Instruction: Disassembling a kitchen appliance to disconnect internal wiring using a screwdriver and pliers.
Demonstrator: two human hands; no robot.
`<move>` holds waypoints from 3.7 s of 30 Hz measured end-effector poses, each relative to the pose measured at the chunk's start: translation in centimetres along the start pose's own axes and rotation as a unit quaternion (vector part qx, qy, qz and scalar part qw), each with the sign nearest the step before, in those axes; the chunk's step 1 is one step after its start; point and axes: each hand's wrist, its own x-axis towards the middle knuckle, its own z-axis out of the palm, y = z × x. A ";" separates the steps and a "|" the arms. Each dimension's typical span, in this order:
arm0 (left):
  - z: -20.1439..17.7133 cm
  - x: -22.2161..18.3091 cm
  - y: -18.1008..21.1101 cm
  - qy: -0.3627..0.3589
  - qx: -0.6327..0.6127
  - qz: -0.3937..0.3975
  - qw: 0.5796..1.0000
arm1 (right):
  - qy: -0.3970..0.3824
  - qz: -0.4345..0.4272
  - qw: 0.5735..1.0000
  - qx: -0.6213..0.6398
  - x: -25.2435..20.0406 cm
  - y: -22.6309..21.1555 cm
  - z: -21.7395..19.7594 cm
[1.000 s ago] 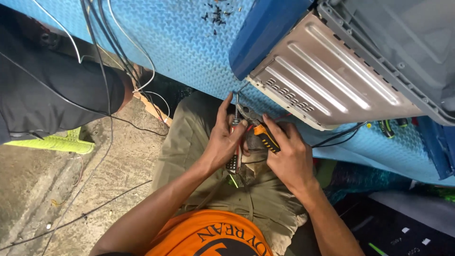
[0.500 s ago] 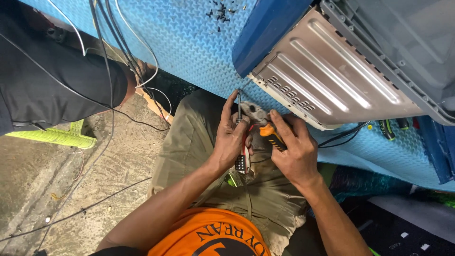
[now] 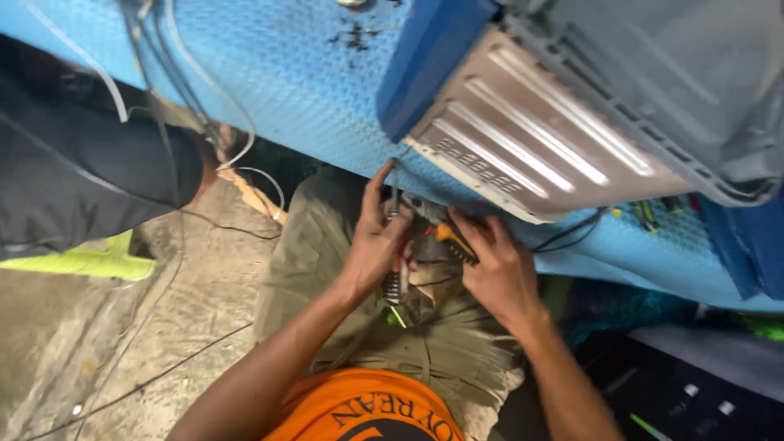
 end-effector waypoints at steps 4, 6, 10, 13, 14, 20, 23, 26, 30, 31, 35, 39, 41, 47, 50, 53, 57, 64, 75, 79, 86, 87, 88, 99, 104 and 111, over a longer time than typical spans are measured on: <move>-0.9 1.1 -2.2 -0.019 0.034 0.009 0.999 | 0.080 0.108 0.981 0.142 -4.0 -0.4 0.7; -0.8 1.2 -1.8 -0.029 0.040 0.010 0.999 | 0.147 0.123 0.963 0.192 -7.3 -0.1 2.2; 0.0 0.7 -1.2 -0.004 0.046 0.024 0.999 | 0.319 0.143 0.923 0.161 -10.3 0.5 3.4; -0.5 0.7 -2.2 -0.004 0.050 0.058 0.997 | 0.404 0.204 0.870 0.199 -7.5 1.4 3.2; -0.9 0.9 -2.5 -0.003 0.058 0.065 0.996 | 0.437 0.253 0.833 0.227 -6.1 1.9 3.2; 1.5 -0.9 -1.2 0.035 0.019 0.054 0.998 | 0.475 0.258 0.796 0.271 0.2 2.8 2.4; 1.7 -1.4 -0.8 0.035 0.009 0.009 0.999 | 0.475 0.251 0.805 0.251 -1.0 4.3 2.4; 3.0 -2.2 -1.1 0.030 0.045 -0.009 0.998 | 0.468 0.250 0.828 0.179 -1.1 6.1 1.6; 3.9 -1.9 -2.7 0.044 -0.024 -0.002 0.999 | 0.471 0.207 0.816 0.263 -0.3 6.5 -0.2; 3.7 -1.6 -3.5 0.047 -0.036 -0.002 0.998 | 0.462 0.213 0.823 0.254 -0.6 6.4 -0.3; 3.4 -1.2 -4.9 0.065 -0.090 0.005 0.994 | 0.430 0.240 0.854 0.168 -3.3 5.0 -1.1; 2.4 -0.3 -7.1 0.080 -0.180 -0.002 0.980 | 0.385 0.280 0.857 0.195 -6.5 2.7 -0.5; 1.5 0.0 -9.0 0.073 -0.247 -0.080 0.963 | 0.309 0.179 0.931 0.074 -7.4 2.7 -0.9; 1.3 -0.2 -8.4 0.015 -0.324 -0.116 0.939 | 0.138 0.085 0.968 0.192 -3.3 0.5 -2.3; 1.8 -0.8 -7.7 0.013 -0.293 -0.112 0.949 | 0.110 0.081 0.973 0.185 -2.7 0.8 -2.1; 2.9 -1.2 -7.4 0.009 -0.273 -0.112 0.956 | 0.075 0.116 0.959 0.245 -1.8 0.9 -2.0; 2.1 -0.5 -7.1 -0.013 -0.297 -0.136 0.945 | 0.052 0.131 0.960 0.243 -1.6 1.5 -1.8; 1.6 0.5 -7.0 0.002 -0.346 -0.149 0.926 | 0.009 0.199 0.930 0.308 -4.8 1.7 0.0; 2.3 -0.1 -5.2 -0.008 -0.427 -0.159 0.890 | 0.068 0.224 0.891 0.388 -9.3 -7.2 1.1; 2.4 -0.3 -5.6 -0.012 -0.420 -0.136 0.897 | 0.089 0.261 0.872 0.404 -9.4 -7.7 0.8; 3.5 -2.2 -5.2 -0.053 -0.367 -0.096 0.924 | 0.106 0.305 0.820 0.474 -9.9 -8.4 0.6; 3.6 -2.4 -4.9 -0.052 -0.367 -0.096 0.924 | 0.105 0.305 0.819 0.474 -10.3 -8.5 1.1; 3.8 -2.5 -4.5 -0.043 -0.367 -0.101 0.924 | 0.118 0.297 0.823 0.471 -10.6 -8.6 1.5; 4.5 -2.0 -4.8 0.021 -0.348 -0.138 0.927 | 0.157 0.390 0.798 0.432 -9.6 -10.9 1.2; 4.3 -2.0 -5.4 0.003 -0.362 -0.111 0.925 | 0.104 0.354 0.817 0.443 -9.5 -9.6 0.6; 3.8 -1.5 -6.2 0.004 -0.336 -0.117 0.934 | 0.044 0.138 0.956 0.255 -6.2 -2.5 -1.0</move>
